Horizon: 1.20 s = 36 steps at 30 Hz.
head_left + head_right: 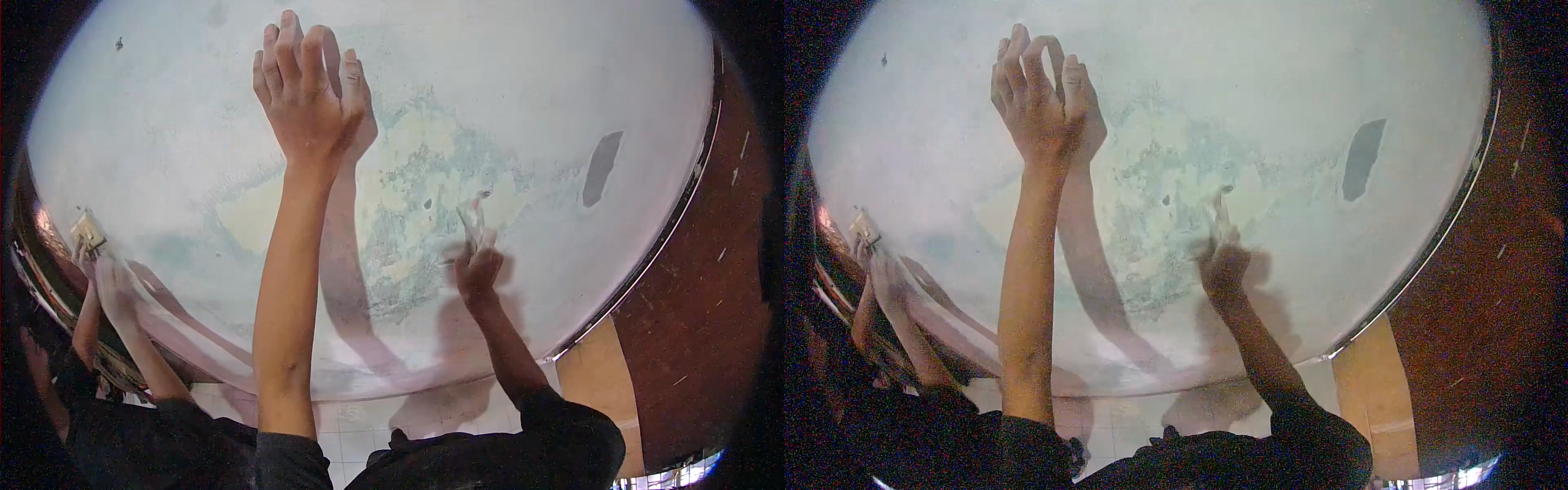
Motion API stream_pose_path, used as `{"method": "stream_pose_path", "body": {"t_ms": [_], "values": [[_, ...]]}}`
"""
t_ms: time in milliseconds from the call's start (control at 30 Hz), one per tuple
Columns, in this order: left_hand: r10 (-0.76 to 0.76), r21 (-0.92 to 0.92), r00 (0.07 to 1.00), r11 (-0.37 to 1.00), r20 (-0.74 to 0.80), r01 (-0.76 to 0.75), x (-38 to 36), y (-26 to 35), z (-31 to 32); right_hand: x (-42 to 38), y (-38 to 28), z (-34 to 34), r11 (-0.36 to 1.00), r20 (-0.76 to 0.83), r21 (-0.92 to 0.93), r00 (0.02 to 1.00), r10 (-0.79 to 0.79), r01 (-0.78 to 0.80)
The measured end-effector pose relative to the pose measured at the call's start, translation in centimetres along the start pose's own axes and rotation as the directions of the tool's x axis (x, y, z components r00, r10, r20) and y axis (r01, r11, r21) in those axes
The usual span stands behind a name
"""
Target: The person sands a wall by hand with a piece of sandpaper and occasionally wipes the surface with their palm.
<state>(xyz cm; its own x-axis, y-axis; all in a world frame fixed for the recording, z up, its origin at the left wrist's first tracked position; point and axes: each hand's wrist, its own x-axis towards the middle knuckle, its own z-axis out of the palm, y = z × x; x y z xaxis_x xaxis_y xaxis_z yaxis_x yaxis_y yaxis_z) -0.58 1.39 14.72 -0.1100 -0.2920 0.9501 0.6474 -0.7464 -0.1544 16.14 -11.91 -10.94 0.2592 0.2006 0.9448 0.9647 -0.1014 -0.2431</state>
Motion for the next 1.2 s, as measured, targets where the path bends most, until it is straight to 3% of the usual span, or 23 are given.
{"method": "stream_pose_path", "body": {"t_ms": [100, 200, 233, 433, 533, 600, 667, 767, 833, 967, 1100, 1200], "values": [[0.017, -0.004, 1.000, 1.000, 0.008, -0.017, -0.4, -0.3, 0.1, -0.6, 1.5, 1.9, 0.992, 0.103, -0.030, 0.986, 0.128, -0.125], [0.009, 0.002, 0.999, 1.000, 0.037, -0.009, -0.5, -0.2, -0.4, -3.0, 1.3, 2.0, 0.981, 0.078, 0.087, 0.983, 0.164, -0.171], [0.016, 0.000, 0.999, 1.000, 0.034, -0.016, -0.5, -0.2, -0.5, -3.5, 1.3, 1.9, 0.999, -0.057, 0.049, 0.998, 0.017, -0.015], [0.007, 0.015, 0.999, 1.000, 0.041, -0.008, -0.6, -0.1, -0.4, 1.0, 0.6, 0.2, 0.969, 0.202, 0.049, 0.953, 0.227, -0.241], [-0.007, 0.035, 0.999, 0.999, 0.053, 0.006, -0.7, 0.0, -0.5, 1.2, -0.2, -1.1, 0.995, 0.177, 0.067, 0.982, 0.066, -0.079], [-0.004, 0.031, 0.999, 1.000, 0.044, 0.003, -0.9, 0.0, -0.3, -1.3, -0.4, -1.9, 0.950, 0.207, 0.233, 0.966, 0.158, -0.206], [0.006, 0.025, 0.999, 1.000, 0.033, -0.007, -0.7, -0.2, -0.2, -1.8, 0.0, -1.7, 0.934, 0.194, 0.301, 0.972, 0.136, -0.191], [0.017, 0.011, 0.999, 1.000, 0.030, -0.017, -0.6, -0.2, -0.2, -0.3, 0.8, -0.9, 0.968, 0.148, 0.240, 0.988, 0.033, -0.068], [0.004, 0.006, 0.999, 1.000, 0.036, -0.004, -0.7, 0.0, -0.3, 1.9, 0.0, -1.2, 0.978, 0.179, 0.181, 0.981, 0.076, -0.109], [0.005, 0.004, 0.999, 1.000, 0.036, -0.005, -0.7, -0.3, -0.2, 1.6, -0.1, -1.4, 0.975, -0.011, 0.204, 0.996, -0.087, 0.087], [-0.006, 0.007, 0.999, 1.000, 0.046, 0.006, -1.1, -0.2, -0.2, -3.5, 1.6, -1.6, 0.965, 0.142, 0.263, 0.988, -0.063, 0.024], [0.002, 0.003, 0.999, 1.000, 0.036, -0.002, -0.8, -0.3, -0.1, 0.6, 0.1, -2.5, 0.988, 0.126, 0.153, 0.992, -0.021, 0.001]]}}
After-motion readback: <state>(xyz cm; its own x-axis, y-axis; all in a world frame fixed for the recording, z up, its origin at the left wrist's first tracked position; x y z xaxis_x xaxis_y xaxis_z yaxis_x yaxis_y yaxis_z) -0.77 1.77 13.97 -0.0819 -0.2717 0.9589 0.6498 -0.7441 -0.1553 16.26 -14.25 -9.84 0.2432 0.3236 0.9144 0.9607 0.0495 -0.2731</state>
